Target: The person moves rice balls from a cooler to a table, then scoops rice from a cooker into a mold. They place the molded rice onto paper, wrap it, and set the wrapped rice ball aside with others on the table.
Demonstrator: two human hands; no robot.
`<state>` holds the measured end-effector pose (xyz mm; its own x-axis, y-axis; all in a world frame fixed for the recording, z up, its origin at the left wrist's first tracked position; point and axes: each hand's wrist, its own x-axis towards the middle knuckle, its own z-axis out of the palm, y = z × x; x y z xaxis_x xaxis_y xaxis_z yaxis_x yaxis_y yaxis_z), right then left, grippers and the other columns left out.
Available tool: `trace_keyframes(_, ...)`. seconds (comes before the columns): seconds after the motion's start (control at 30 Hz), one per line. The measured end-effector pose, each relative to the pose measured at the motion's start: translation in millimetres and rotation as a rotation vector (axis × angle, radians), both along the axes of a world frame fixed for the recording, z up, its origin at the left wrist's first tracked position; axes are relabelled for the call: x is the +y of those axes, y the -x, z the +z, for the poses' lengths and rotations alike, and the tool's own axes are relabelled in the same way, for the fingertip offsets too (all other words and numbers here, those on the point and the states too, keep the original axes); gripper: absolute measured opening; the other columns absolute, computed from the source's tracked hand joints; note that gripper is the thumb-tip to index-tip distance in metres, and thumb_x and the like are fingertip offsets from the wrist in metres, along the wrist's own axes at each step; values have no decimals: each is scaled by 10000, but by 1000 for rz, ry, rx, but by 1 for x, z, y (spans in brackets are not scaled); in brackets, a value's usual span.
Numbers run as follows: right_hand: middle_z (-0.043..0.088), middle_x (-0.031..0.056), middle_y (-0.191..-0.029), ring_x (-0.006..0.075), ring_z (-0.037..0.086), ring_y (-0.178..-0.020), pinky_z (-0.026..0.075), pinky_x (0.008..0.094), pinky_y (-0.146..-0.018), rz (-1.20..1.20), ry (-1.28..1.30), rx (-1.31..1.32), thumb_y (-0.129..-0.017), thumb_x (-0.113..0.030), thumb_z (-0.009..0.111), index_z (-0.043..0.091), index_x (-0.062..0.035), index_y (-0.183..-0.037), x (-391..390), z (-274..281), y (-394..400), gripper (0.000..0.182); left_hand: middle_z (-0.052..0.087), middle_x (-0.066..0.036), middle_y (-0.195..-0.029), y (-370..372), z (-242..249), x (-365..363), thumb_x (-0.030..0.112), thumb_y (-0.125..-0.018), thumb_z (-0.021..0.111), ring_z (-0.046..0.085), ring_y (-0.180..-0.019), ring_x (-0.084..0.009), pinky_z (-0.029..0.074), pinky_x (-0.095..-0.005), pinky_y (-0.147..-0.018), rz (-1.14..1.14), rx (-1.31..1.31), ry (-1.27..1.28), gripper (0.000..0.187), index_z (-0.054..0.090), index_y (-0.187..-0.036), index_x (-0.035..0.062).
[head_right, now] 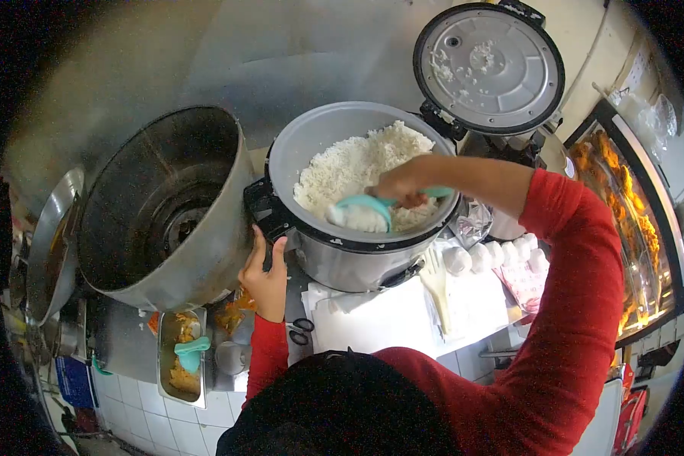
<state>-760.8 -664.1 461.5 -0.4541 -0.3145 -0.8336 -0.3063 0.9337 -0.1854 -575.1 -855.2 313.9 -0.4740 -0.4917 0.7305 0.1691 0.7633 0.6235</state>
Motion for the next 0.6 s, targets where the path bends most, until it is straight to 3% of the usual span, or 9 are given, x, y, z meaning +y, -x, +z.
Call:
trace_keyframes(0.07, 327, -18, -468, 101, 307, -354, 331, 287, -349, -178, -76, -203, -953, -502, 265, 449, -90, -651, 15, 16, 22, 543, 621, -224, -1116, -4, 19, 5, 72, -817, 670, 626, -1018, -308, 480, -344, -865, 38, 80, 52, 377, 587, -1161, -58)
trace_keyframes(0.1, 284, -59, -473, 38, 242, -346, 236, 213, -302, -291, 73, -247, -940, -543, 290, 417, -107, -641, 31, 16, 25, 544, 619, -216, -1133, -7, 32, 9, 50, -839, 642, 611, -1060, -297, 460, -349, -908, 55, 124, 77, 364, 577, -1182, -52)
trace_keyframes(0.2, 286, -62, -478, 28, 240, -342, 215, 187, -290, -835, 610, -497, -948, -538, 280, 418, -97, -645, 48, 25, 10, 552, 597, -204, -1183, -7, 81, 29, -1, -857, 585, 578, -1113, -290, 435, -361, -948, -206, 217, 81, 325, 580, -1179, -47)
trace_keyframes(0.33, 335, -49, -507, 28, 296, -349, 250, 175, -296, -1009, 1272, -737, -976, -324, 285, 431, -89, -689, 41, 16, -26, 399, 370, -236, -1391, 57, 111, 68, 62, -856, 604, 349, -1319, -284, 284, -387, -1082, -866, 62, -608, 665, 247, -1404, -58)
trace_keyframes(0.47, 334, -31, -549, 41, 307, -393, 288, 195, -368, -965, 1448, -952, -967, -268, 241, 420, -83, -721, 35, 12, -57, 356, 604, -215, -1008, 115, 127, 71, 187, -827, 643, 635, -946, -329, 524, -385, -832, -1418, -561, -1218, 300, 535, -985, -43)
trace_keyframes(0.5, 386, -5, -570, 62, 366, -410, 336, 209, -386, -874, 1480, -1040, -966, -272, 245, 444, -65, -752, 37, 6, -59, 358, 606, -139, -747, 111, 132, 77, 153, -829, 624, 665, -738, -317, 563, -393, -672, -1369, -516, -1256, 174, 511, -766, 36)
trace_keyframes(0.53, 438, 20, -591, 84, 426, -427, 384, 223, -404, -779, 1513, -1119, -964, -275, 250, 468, -46, -782, 43, 1, -61, 365, 580, -112, -708, 120, 125, 71, 141, -833, 613, 661, -737, -289, 556, -391, -671, -1394, -614, -1257, 150, 541, -818, 11)
trace_keyframes(0.57, 489, 56, -623, 120, 495, -471, 433, 251, -442, -768, 1438, -730, -961, -272, 269, 499, -19, -801, 49, 13, -80, 378, 593, -120, -757, 120, 130, 66, 139, -843, 598, 660, -707, -266, 549, -383, -648, -1812, -658, -1140, 201, 546, -937, -31)
trace_keyframes(0.6, 540, 91, -655, 155, 564, -515, 483, 279, -480, -763, 1329, -338, -958, -269, 288, 530, 8, -820, 58, 26, -103, 393, 605, -143, -854, 123, 129, 64, 107, -855, 567, 645, -775, -264, 532, -397, -739, -1931, -630, -1117, 262, 526, -1039, -75)
